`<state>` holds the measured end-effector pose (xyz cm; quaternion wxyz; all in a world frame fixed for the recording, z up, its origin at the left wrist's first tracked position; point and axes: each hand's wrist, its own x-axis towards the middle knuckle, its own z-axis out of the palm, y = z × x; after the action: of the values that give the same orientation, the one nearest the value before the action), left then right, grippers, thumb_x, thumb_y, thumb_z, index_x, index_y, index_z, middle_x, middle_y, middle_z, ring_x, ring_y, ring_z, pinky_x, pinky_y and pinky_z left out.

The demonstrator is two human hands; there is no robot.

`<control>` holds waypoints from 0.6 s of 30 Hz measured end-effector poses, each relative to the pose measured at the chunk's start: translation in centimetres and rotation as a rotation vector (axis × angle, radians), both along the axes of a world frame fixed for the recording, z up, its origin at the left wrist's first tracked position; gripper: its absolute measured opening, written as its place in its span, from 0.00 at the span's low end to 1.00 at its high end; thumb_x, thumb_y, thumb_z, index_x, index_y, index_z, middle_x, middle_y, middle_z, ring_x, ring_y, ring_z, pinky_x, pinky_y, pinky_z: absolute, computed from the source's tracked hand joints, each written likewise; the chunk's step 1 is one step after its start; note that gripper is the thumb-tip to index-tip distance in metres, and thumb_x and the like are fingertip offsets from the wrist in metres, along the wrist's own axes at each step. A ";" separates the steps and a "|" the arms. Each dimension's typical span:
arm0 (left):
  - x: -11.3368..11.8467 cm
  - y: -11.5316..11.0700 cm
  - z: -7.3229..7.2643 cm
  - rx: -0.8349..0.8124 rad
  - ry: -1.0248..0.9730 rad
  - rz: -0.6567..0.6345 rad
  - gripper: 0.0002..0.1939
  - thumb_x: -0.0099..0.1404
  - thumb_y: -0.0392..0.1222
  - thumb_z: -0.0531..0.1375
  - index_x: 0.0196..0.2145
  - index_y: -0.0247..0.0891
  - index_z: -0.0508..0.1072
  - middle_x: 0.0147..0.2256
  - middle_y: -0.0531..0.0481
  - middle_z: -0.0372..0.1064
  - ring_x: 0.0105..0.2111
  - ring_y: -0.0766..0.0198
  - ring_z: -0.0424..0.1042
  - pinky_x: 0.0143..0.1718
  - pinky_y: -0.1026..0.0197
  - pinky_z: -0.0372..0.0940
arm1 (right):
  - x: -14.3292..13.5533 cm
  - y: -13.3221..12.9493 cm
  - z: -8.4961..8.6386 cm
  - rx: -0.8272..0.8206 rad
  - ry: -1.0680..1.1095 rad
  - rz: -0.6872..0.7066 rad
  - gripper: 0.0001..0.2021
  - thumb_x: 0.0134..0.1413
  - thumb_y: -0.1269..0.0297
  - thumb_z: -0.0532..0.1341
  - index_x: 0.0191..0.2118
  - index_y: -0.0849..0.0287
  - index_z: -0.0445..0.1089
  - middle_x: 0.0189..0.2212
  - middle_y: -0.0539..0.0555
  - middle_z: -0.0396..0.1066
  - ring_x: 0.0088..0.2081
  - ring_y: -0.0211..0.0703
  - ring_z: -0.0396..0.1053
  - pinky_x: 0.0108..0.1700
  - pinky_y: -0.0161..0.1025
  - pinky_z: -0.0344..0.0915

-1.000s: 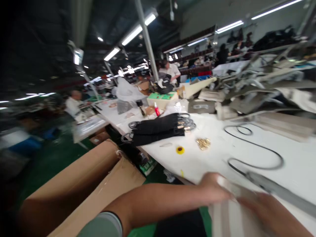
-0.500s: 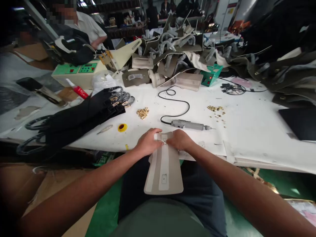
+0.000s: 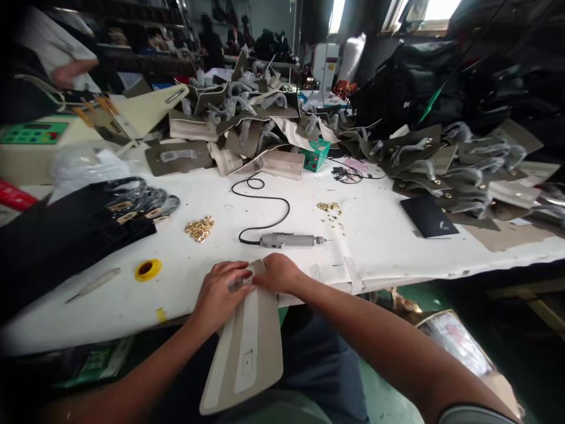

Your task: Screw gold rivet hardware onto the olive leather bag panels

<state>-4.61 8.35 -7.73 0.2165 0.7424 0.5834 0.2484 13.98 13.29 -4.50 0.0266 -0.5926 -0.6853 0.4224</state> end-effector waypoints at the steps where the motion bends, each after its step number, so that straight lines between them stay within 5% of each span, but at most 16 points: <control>1: 0.0 0.1 -0.1 0.001 0.010 -0.002 0.10 0.62 0.41 0.67 0.42 0.44 0.82 0.53 0.49 0.78 0.56 0.48 0.70 0.58 0.44 0.65 | 0.4 -0.2 0.2 0.034 -0.001 -0.014 0.09 0.50 0.57 0.67 0.30 0.58 0.76 0.27 0.52 0.77 0.32 0.44 0.73 0.29 0.34 0.60; 4: -0.1 0.5 -0.1 0.004 0.032 -0.010 0.10 0.61 0.42 0.67 0.41 0.46 0.82 0.51 0.51 0.80 0.55 0.49 0.71 0.57 0.45 0.66 | 3.1 -0.8 0.8 0.169 0.062 -0.105 0.11 0.54 0.54 0.66 0.37 0.56 0.79 0.30 0.51 0.79 0.31 0.42 0.74 0.32 0.34 0.63; 8: -0.4 1.0 -0.2 0.000 0.040 -0.032 0.09 0.59 0.42 0.67 0.39 0.47 0.82 0.50 0.52 0.80 0.54 0.50 0.72 0.57 0.46 0.67 | 10.2 -0.1 0.7 0.299 0.164 -0.329 0.12 0.58 0.54 0.62 0.35 0.56 0.79 0.28 0.50 0.79 0.29 0.40 0.76 0.33 0.33 0.67; 13: -0.7 1.3 -0.9 0.030 0.018 -0.033 0.09 0.59 0.44 0.67 0.39 0.49 0.82 0.49 0.52 0.81 0.54 0.49 0.72 0.58 0.45 0.67 | 20.7 3.2 -1.6 0.369 0.049 -0.664 0.13 0.54 0.55 0.64 0.37 0.59 0.79 0.29 0.54 0.79 0.30 0.43 0.78 0.30 0.34 0.69; 18: -1.0 1.5 -1.6 0.028 0.010 -0.027 0.09 0.60 0.49 0.66 0.38 0.51 0.83 0.50 0.53 0.81 0.55 0.47 0.72 0.59 0.42 0.66 | 26.9 6.5 -3.4 0.447 -0.083 -0.772 0.18 0.54 0.56 0.62 0.45 0.63 0.79 0.30 0.56 0.79 0.26 0.42 0.74 0.30 0.37 0.68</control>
<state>-5.66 9.89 -9.30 0.2065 0.7543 0.5709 0.2499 40.92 19.80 -7.95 0.2823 -0.8010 -0.4890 0.1991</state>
